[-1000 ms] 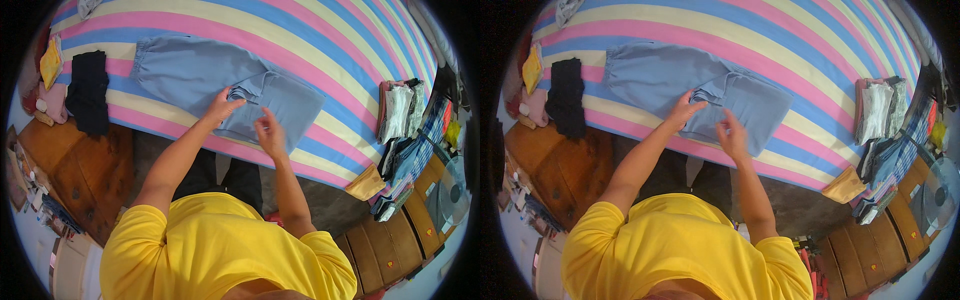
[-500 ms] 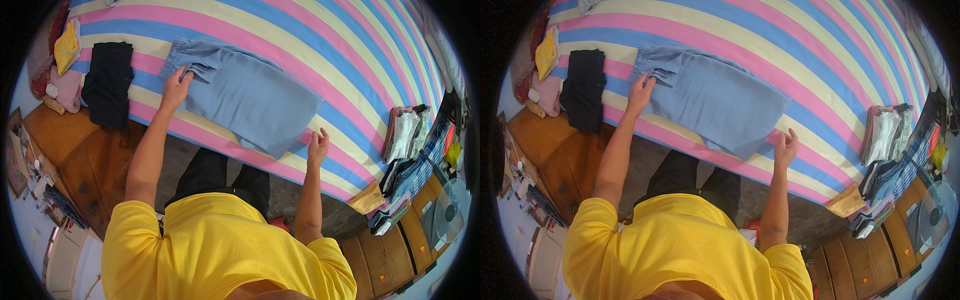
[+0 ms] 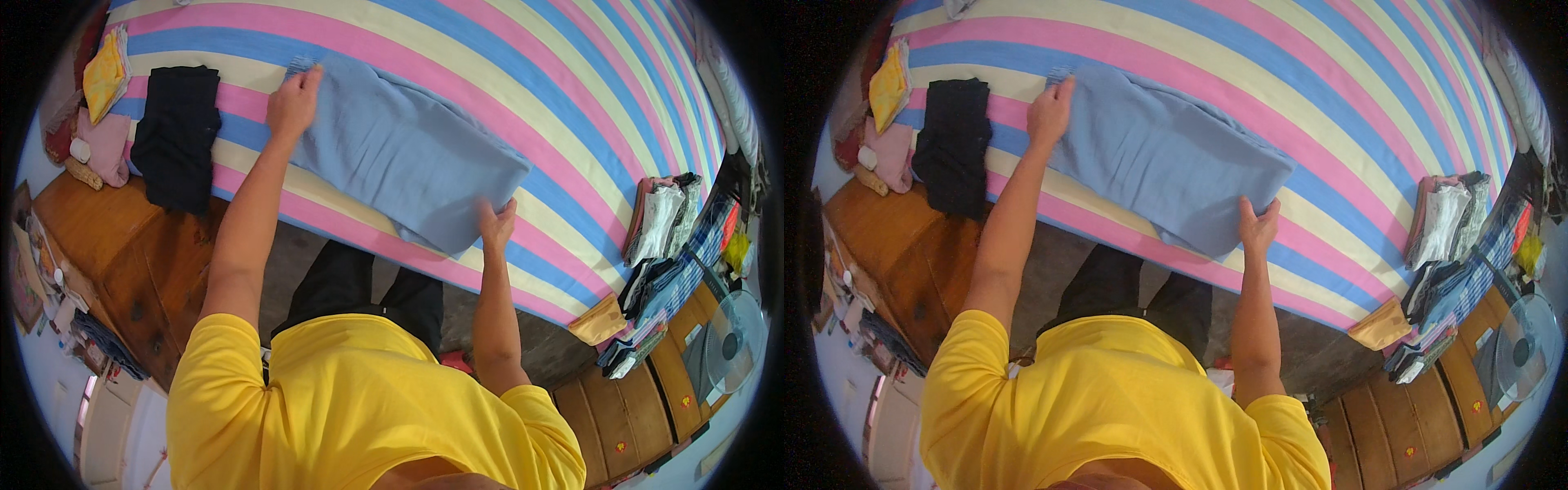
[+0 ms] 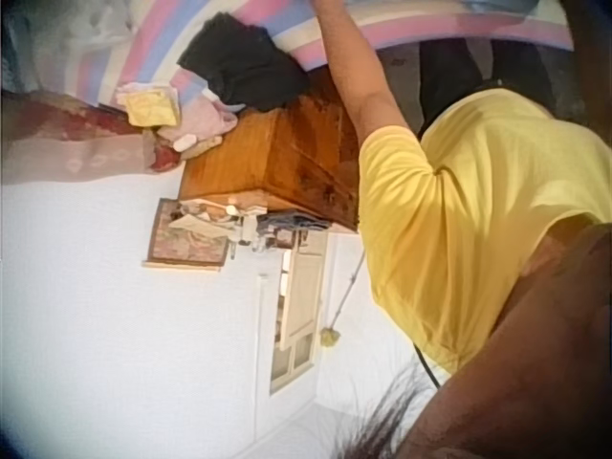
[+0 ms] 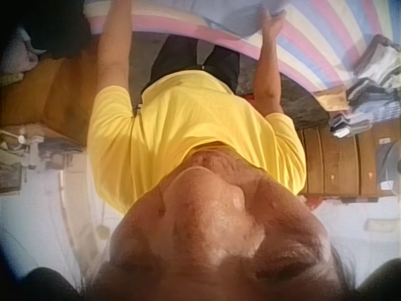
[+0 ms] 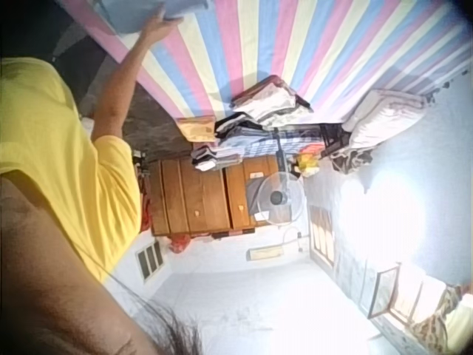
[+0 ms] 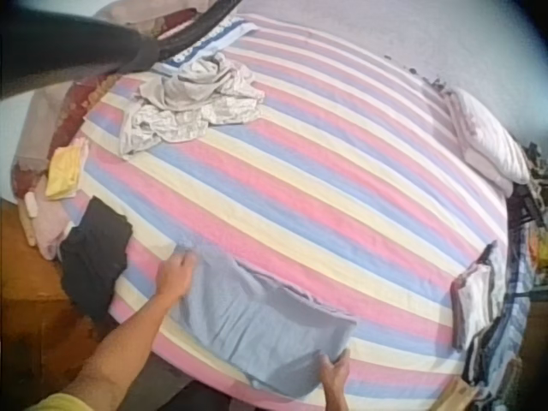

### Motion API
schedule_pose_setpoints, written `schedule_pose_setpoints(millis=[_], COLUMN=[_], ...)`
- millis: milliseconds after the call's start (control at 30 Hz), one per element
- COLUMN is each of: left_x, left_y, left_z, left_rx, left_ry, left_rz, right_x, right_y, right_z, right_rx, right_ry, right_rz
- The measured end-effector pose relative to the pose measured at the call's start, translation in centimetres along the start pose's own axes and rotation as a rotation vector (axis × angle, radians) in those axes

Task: The person folds several items of clothing by hand, including denim jeans and light-colored trousers, on a striped bed surface.

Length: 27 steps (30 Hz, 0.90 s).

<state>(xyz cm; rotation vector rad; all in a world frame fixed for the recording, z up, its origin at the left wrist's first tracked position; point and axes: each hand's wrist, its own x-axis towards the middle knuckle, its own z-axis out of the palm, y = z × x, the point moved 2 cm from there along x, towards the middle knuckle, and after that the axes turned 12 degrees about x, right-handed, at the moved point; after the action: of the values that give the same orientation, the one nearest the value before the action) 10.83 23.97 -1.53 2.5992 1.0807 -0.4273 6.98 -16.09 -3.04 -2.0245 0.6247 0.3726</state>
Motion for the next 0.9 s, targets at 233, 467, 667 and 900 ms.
schedule_pose_setpoints(millis=[233,467,667,900], left_x=[-3.8,-4.7,-5.3,-6.2], left_y=[-0.4,3.9,5.0,1.3], left_z=[1.4,5.3,5.7,2.5], left_rx=[-0.121,0.211,0.137,-0.692], left_ry=[0.498,0.309,0.292,0.08], left_rz=[0.513,0.795,0.807,0.432], right_x=[1.2,-1.2,-2.5,-6.0], right_y=[1.8,-1.2,-3.1,-10.8], right_z=[-1.0,-0.6,-0.2,2.4], right_rx=[0.16,0.568,0.732,0.57], right_ry=[-0.022,-0.186,-0.235,-0.433], right_rz=[0.086,0.251,0.335,0.317])
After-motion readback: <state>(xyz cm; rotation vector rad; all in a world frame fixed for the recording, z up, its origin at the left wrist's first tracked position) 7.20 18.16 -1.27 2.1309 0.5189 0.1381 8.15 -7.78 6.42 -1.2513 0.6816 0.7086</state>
